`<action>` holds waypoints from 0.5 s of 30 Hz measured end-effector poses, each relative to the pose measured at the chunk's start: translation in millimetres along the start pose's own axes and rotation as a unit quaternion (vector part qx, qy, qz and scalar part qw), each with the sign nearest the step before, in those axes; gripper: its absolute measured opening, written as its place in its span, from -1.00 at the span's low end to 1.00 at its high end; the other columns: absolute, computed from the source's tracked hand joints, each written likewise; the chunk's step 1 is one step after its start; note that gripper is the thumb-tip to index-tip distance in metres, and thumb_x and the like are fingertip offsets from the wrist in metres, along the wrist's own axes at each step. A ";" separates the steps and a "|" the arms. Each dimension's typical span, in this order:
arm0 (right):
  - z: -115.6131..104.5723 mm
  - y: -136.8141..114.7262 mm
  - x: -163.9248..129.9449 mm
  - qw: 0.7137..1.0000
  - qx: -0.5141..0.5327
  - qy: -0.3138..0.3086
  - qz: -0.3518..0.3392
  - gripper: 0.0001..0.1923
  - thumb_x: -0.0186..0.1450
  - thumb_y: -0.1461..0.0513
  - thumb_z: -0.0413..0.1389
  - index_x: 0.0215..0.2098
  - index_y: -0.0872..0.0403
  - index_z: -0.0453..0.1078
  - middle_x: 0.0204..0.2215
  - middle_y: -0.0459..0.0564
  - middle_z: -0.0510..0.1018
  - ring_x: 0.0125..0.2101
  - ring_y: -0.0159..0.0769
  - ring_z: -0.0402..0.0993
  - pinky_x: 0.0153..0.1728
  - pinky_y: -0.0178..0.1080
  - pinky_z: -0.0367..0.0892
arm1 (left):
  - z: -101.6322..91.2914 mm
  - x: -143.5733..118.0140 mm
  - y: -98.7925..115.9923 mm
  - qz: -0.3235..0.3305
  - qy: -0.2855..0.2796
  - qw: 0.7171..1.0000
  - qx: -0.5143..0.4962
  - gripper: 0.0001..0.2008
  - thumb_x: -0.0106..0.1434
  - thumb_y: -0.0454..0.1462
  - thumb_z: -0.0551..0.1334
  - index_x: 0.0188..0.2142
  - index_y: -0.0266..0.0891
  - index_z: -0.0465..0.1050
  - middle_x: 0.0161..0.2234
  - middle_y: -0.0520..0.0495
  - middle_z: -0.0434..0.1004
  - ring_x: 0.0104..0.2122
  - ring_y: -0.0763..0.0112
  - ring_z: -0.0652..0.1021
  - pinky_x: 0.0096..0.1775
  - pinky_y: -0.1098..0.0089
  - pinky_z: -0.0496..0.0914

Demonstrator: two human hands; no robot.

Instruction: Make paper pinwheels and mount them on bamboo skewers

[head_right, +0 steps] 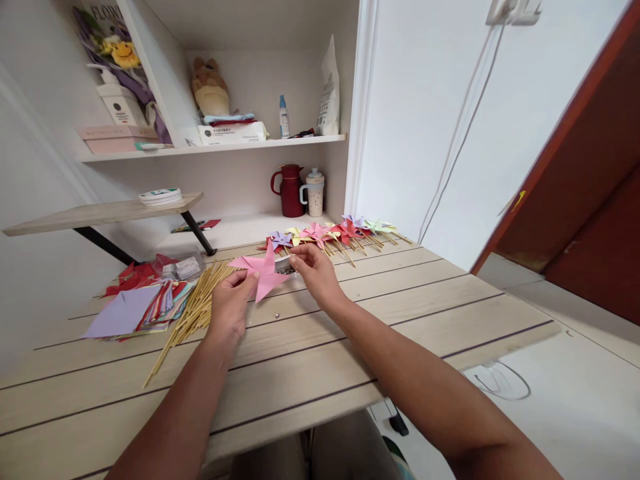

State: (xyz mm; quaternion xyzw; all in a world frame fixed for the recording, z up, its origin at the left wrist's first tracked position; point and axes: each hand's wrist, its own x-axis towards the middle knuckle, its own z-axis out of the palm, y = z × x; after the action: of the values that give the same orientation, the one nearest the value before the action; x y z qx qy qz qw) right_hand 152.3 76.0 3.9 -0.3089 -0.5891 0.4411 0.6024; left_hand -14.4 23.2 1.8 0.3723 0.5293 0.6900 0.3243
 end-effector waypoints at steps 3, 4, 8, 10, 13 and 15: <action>-6.8 0.3 -0.2 0.995 -0.043 -0.089 -0.002 -0.80 0.19 0.11 0.28 -0.41 0.06 0.45 -0.50 -0.14 0.46 -0.45 -0.39 0.33 -0.36 -0.29 0.26 | -6.1 9.0 -3.2 -0.004 0.032 0.999 -0.019 -0.82 -0.08 -0.25 0.38 -0.43 -0.29 0.57 -0.50 0.04 0.51 -0.49 0.46 0.42 -0.40 0.45 0.27; -8.8 1.8 -0.6 0.986 -0.062 -0.154 0.016 -0.82 0.17 0.12 0.29 -0.42 0.07 0.47 -0.50 -0.13 0.49 -0.45 -0.39 0.33 -0.36 -0.30 0.25 | -7.6 11.4 -4.1 -0.006 0.040 0.999 -0.026 -0.81 -0.09 -0.26 0.38 -0.43 -0.29 0.57 -0.51 0.04 0.50 -0.49 0.47 0.42 -0.41 0.45 0.27; -11.7 14.1 -4.8 0.919 -0.133 -0.348 0.125 -0.80 0.11 0.15 0.32 -0.37 0.10 0.55 -0.48 -0.09 0.56 -0.47 -0.39 0.34 -0.41 -0.32 0.23 | -9.9 14.9 -5.1 -0.006 0.046 0.998 -0.045 -0.79 -0.12 -0.26 0.38 -0.43 -0.30 0.57 -0.50 0.04 0.49 -0.49 0.48 0.41 -0.40 0.46 0.25; -10.3 21.0 -7.1 0.906 -0.147 -0.370 0.143 -0.77 0.10 0.14 0.31 -0.33 0.11 0.57 -0.47 -0.09 0.57 -0.48 -0.39 0.34 -0.44 -0.32 0.21 | -9.1 13.4 -4.2 0.000 0.039 0.998 -0.045 -0.82 -0.11 -0.26 0.38 -0.46 -0.29 0.56 -0.50 0.05 0.47 -0.50 0.50 0.38 -0.41 0.47 0.23; -7.3 27.1 -9.4 0.909 -0.151 -0.364 0.139 -0.77 0.11 0.14 0.30 -0.31 0.10 0.57 -0.44 -0.07 0.59 -0.45 -0.37 0.38 -0.42 -0.32 0.24 | -7.5 10.5 -2.0 0.008 0.033 0.998 -0.044 -0.86 -0.09 -0.27 0.37 -0.49 -0.28 0.53 -0.52 0.07 0.43 -0.51 0.51 0.36 -0.43 0.48 0.20; -5.3 28.1 -10.6 0.909 -0.155 -0.359 0.144 -0.77 0.08 0.15 0.32 -0.32 0.10 0.56 -0.45 -0.07 0.59 -0.44 -0.36 0.41 -0.40 -0.31 0.27 | -6.7 9.3 -0.7 0.009 0.034 0.998 -0.050 -0.88 -0.09 -0.28 0.36 -0.50 -0.27 0.53 -0.53 0.08 0.42 -0.51 0.52 0.34 -0.44 0.48 0.19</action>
State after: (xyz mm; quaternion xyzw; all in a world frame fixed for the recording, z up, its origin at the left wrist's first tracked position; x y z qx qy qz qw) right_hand 153.7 79.1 -26.4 -0.3014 -0.7756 0.5071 0.2248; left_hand -24.9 27.9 1.6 0.3366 0.5017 0.7306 0.3180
